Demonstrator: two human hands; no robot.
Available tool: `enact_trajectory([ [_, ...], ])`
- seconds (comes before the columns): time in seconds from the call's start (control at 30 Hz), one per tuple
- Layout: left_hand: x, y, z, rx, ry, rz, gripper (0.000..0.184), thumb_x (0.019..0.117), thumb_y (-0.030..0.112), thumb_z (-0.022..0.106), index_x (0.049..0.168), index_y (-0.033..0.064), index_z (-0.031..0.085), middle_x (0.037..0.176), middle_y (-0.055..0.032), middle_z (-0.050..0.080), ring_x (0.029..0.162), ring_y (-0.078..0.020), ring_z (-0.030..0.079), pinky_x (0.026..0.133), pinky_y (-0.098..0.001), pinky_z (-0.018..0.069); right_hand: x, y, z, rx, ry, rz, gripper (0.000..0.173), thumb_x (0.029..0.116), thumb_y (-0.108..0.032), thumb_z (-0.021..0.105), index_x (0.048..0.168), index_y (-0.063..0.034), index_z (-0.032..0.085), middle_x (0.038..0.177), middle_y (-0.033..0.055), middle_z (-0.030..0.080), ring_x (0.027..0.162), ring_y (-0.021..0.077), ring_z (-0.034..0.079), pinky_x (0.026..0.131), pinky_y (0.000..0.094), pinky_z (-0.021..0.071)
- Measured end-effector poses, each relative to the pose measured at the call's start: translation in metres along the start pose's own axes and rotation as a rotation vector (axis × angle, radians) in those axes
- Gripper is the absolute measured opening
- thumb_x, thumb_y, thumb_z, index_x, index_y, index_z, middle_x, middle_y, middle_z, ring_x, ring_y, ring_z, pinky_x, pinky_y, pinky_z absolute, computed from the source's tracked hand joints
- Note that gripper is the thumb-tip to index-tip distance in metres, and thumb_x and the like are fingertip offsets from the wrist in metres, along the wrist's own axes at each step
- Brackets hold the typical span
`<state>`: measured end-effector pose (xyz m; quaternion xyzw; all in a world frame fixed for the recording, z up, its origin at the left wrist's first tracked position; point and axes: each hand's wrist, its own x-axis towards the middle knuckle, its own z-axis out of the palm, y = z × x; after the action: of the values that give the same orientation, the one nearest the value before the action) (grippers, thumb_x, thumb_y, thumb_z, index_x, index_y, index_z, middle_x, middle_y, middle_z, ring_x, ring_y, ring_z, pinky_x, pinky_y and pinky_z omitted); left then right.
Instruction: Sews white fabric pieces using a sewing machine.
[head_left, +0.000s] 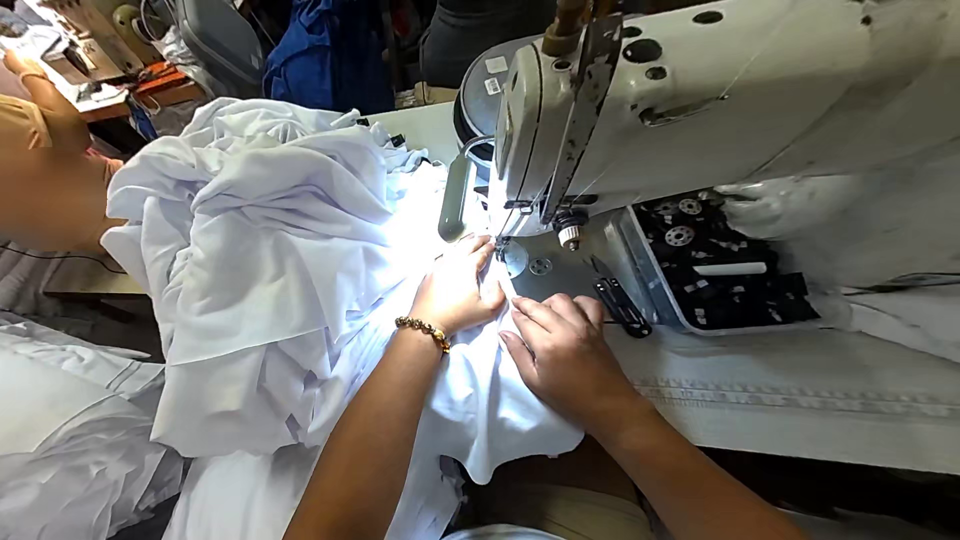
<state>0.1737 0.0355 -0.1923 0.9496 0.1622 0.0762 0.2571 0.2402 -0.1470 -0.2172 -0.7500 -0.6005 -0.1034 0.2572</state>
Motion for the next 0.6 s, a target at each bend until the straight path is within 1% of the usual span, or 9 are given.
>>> enact_trajectory([
  [0.13, 0.001, -0.001, -0.003, 0.013, -0.033, 0.016, 0.058, 0.0949, 0.022, 0.053, 0.148, -0.0001, 0.052, 0.158, -0.0125, 0.046, 0.149, -0.0261, 0.039, 0.121, -0.045, 0.0323, -0.001, -0.002, 0.006, -0.015, 0.023, 0.006, 0.041, 0.1017, -0.025, 0.048, 0.102, 0.0051, 0.075, 0.117, 0.022, 0.071, 0.1, 0.0415, 0.065, 0.089, 0.06, 0.0436],
  [0.2, -0.009, 0.001, -0.001, 0.025, 0.024, 0.033, 0.052, 0.0966, 0.014, 0.055, 0.147, 0.0015, 0.053, 0.157, -0.0133, 0.048, 0.147, -0.0267, 0.043, 0.12, -0.0453, 0.0349, -0.004, -0.002, 0.008, -0.027, 0.036, -0.002, 0.042, 0.1025, -0.026, 0.047, 0.104, 0.0051, 0.075, 0.118, 0.0225, 0.07, 0.102, 0.0418, 0.065, 0.09, 0.0592, 0.0442],
  [0.27, -0.038, 0.005, 0.003, 0.052, 0.2, 0.047, 0.047, 0.0956, 0.011, 0.063, 0.142, 0.0024, 0.06, 0.146, -0.0151, 0.059, 0.137, -0.0275, 0.055, 0.114, -0.0457, 0.0441, -0.006, -0.003, 0.009, -0.03, 0.054, -0.014, 0.041, 0.1026, -0.026, 0.047, 0.104, 0.0051, 0.075, 0.117, 0.0228, 0.07, 0.102, 0.0415, 0.065, 0.089, 0.0578, 0.0454],
  [0.33, -0.092, 0.012, 0.004, 0.176, 0.389, 0.001, 0.037, 0.0958, 0.016, 0.066, 0.131, 0.006, 0.068, 0.129, -0.0119, 0.069, 0.121, -0.026, 0.066, 0.105, -0.0469, 0.051, -0.008, -0.005, 0.01, -0.037, 0.072, -0.025, 0.041, 0.1033, -0.025, 0.046, 0.102, 0.0054, 0.074, 0.112, 0.023, 0.071, 0.1, 0.041, 0.065, 0.089, 0.0561, 0.0467],
  [0.4, -0.16, 0.014, 0.013, 0.235, 0.635, -0.156, 0.026, 0.0948, 0.028, 0.065, 0.112, 0.0119, 0.076, 0.112, -0.0063, 0.073, 0.11, -0.024, 0.066, 0.102, -0.049, 0.0489, -0.008, -0.007, 0.012, -0.046, 0.073, -0.034, 0.04, 0.1037, -0.023, 0.047, 0.101, 0.0058, 0.074, 0.109, 0.0233, 0.07, 0.098, 0.0412, 0.065, 0.088, 0.0557, 0.0479],
  [0.47, -0.216, 0.009, 0.033, 0.099, 0.872, -0.344, 0.028, 0.0902, 0.034, 0.07, 0.1, 0.0083, 0.07, 0.104, -0.0077, 0.067, 0.11, -0.0233, 0.06, 0.102, -0.0441, 0.0453, -0.006, -0.01, 0.013, -0.05, 0.072, -0.04, 0.038, 0.1034, -0.022, 0.048, 0.099, 0.0062, 0.073, 0.106, 0.0237, 0.07, 0.096, 0.0418, 0.064, 0.087, 0.0554, 0.0484],
  [0.53, -0.247, 0.004, 0.055, -0.107, 0.972, -0.549, 0.056, 0.085, 0.038, 0.076, 0.115, -0.006, 0.057, 0.117, -0.0195, 0.06, 0.119, -0.0251, 0.054, 0.106, -0.0399, 0.0435, -0.003, -0.015, 0.015, -0.059, 0.077, -0.046, 0.037, 0.1024, -0.02, 0.048, 0.097, 0.0069, 0.073, 0.102, 0.0242, 0.07, 0.094, 0.0429, 0.065, 0.085, 0.0556, 0.0491],
  [0.57, -0.253, 0.002, 0.064, -0.235, 0.967, -0.655, 0.076, 0.0842, 0.04, 0.077, 0.131, -0.0116, 0.046, 0.13, -0.0254, 0.054, 0.126, -0.0244, 0.051, 0.108, -0.0364, 0.0434, -0.002, -0.018, 0.016, -0.061, 0.078, -0.047, 0.036, 0.1019, -0.019, 0.048, 0.095, 0.0072, 0.072, 0.1, 0.0245, 0.069, 0.093, 0.0433, 0.065, 0.084, 0.0556, 0.049],
  [0.6, -0.255, 0.001, 0.069, -0.372, 0.929, -0.743, 0.091, 0.0846, 0.041, 0.076, 0.144, -0.0118, 0.033, 0.139, -0.027, 0.049, 0.13, -0.0213, 0.051, 0.109, -0.0333, 0.0444, -0.001, -0.021, 0.016, -0.067, 0.071, -0.042, 0.035, 0.1016, -0.017, 0.048, 0.095, 0.0075, 0.072, 0.099, 0.0246, 0.069, 0.093, 0.0434, 0.064, 0.084, 0.0556, 0.0487],
])
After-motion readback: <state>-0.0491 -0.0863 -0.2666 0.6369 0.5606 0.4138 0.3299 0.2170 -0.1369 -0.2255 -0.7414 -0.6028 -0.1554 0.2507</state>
